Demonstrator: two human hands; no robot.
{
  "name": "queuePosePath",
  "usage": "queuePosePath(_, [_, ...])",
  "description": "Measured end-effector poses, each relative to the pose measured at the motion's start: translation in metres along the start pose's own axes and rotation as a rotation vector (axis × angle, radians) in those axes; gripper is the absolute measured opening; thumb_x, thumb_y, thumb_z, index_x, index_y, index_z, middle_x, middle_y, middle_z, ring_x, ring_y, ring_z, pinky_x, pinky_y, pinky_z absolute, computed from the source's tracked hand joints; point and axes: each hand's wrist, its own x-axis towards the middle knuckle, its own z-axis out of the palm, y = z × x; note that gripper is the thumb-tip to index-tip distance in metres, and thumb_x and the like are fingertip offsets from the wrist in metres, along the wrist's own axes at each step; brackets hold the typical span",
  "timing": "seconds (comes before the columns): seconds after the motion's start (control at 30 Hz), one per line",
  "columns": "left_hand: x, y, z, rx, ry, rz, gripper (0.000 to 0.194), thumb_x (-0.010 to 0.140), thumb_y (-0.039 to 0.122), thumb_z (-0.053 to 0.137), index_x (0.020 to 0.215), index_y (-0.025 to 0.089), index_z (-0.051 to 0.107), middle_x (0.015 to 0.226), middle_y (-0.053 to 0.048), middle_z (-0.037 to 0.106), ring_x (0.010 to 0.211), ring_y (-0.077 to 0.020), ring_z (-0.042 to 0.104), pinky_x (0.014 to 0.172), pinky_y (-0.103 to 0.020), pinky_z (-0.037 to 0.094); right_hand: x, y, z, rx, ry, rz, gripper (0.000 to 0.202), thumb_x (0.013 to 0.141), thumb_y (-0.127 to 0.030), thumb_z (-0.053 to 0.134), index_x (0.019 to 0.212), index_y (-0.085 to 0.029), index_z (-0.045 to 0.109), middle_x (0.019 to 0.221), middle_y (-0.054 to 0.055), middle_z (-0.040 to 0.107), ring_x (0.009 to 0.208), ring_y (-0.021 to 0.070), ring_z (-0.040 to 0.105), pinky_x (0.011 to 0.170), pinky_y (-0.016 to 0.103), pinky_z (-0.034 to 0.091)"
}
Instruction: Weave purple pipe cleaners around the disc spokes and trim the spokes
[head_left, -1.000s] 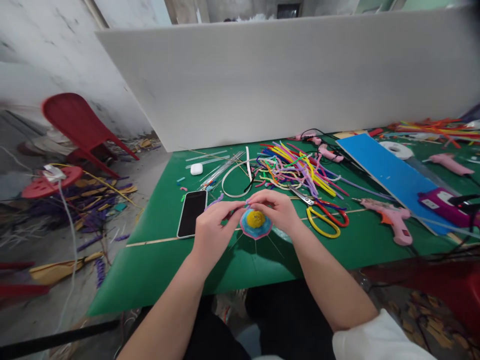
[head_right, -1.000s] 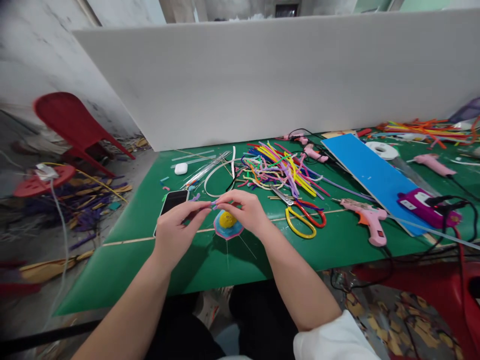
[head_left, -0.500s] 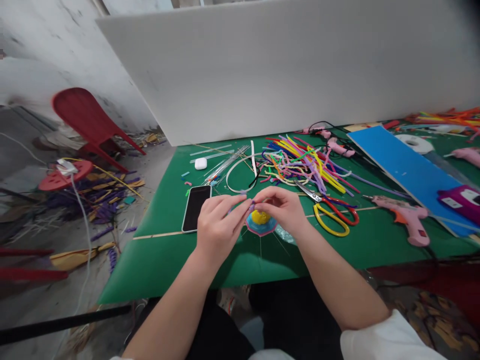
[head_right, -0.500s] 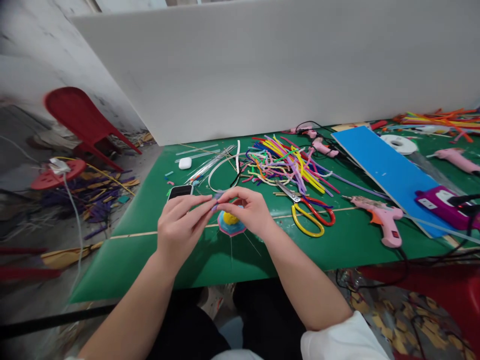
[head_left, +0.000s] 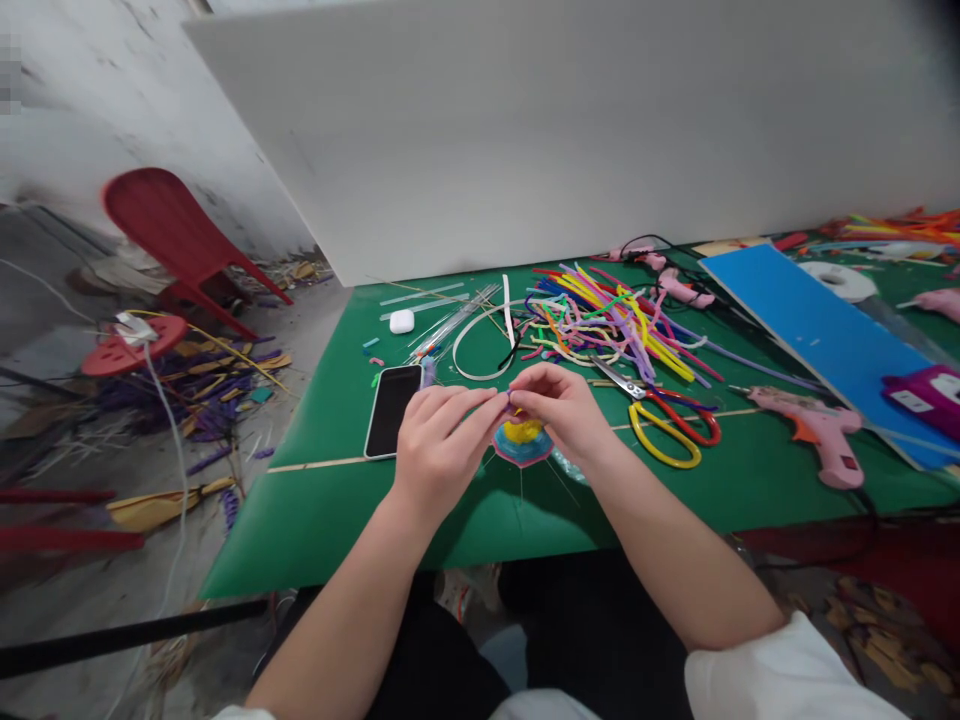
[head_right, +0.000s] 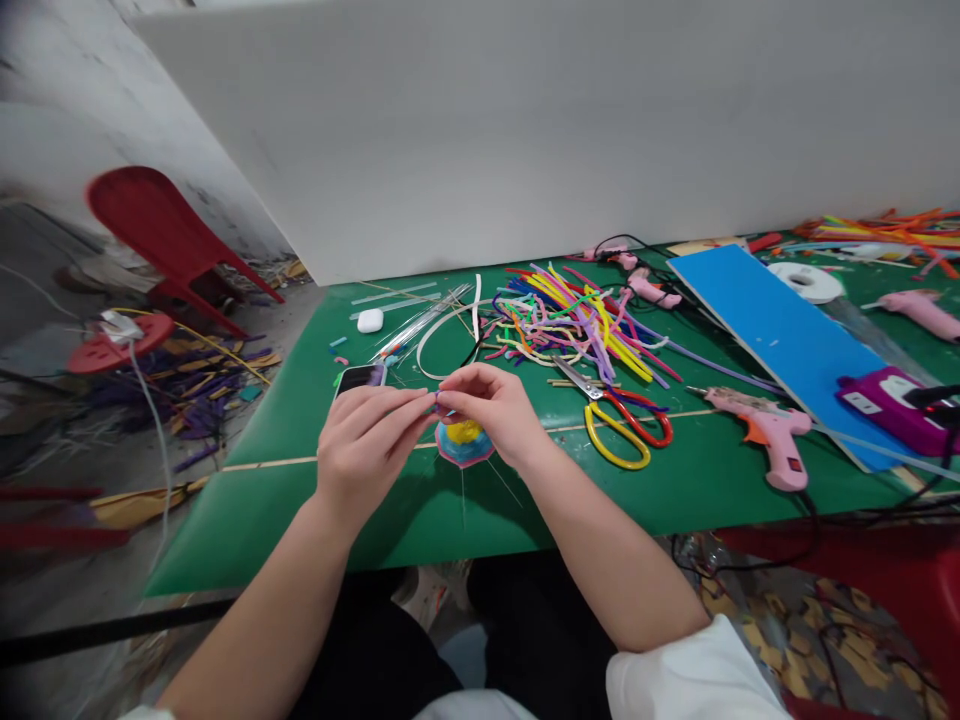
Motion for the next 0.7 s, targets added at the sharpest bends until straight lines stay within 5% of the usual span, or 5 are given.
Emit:
queuePosePath(0.2, [-0.001,-0.011,0.005,-0.063,-0.051,-0.049,0.027,0.081,0.012,0.052,0.105,0.020,0.061,0.095,-0.005,0.066,0.083,-0.0141,0.058,0.073,-0.027,0.045,0.001,-0.004,-0.005,-0.132,0.043,-0.027,0.019,0.063,-0.033,0.070,0.074,-0.019,0.062,0.068,-0.001,0.065,0.063,0.0119,0.062,0.059,0.025,0.052])
queuePosePath(0.37, [0.004,-0.022,0.005,0.040,0.020,-0.057,0.027,0.083,0.014,0.048,0.104,0.022,0.062,0.094,-0.005,0.066,0.084,-0.0155,0.058,0.076,-0.030,0.044,0.002,-0.012,-0.014,-0.253,0.132,-0.125,0.019,0.064,-0.033,0.069,0.075,-0.019,0.064,0.072,0.001,0.065,0.069,0.0130,0.062,0.060,0.026,0.052])
queuePosePath(0.7, [-0.003,-0.011,0.018,0.074,-0.071,0.067,0.024,0.083,0.016,0.048,0.102,0.021,0.062,0.095,-0.005,0.067,0.090,-0.0178,0.056,0.078,-0.033,0.042,0.006,-0.004,-0.015,-0.417,0.030,-0.044,0.018,0.065,-0.034,0.067,0.073,-0.018,0.067,0.072,0.000,0.066,0.066,0.0128,0.060,0.061,0.025,0.049])
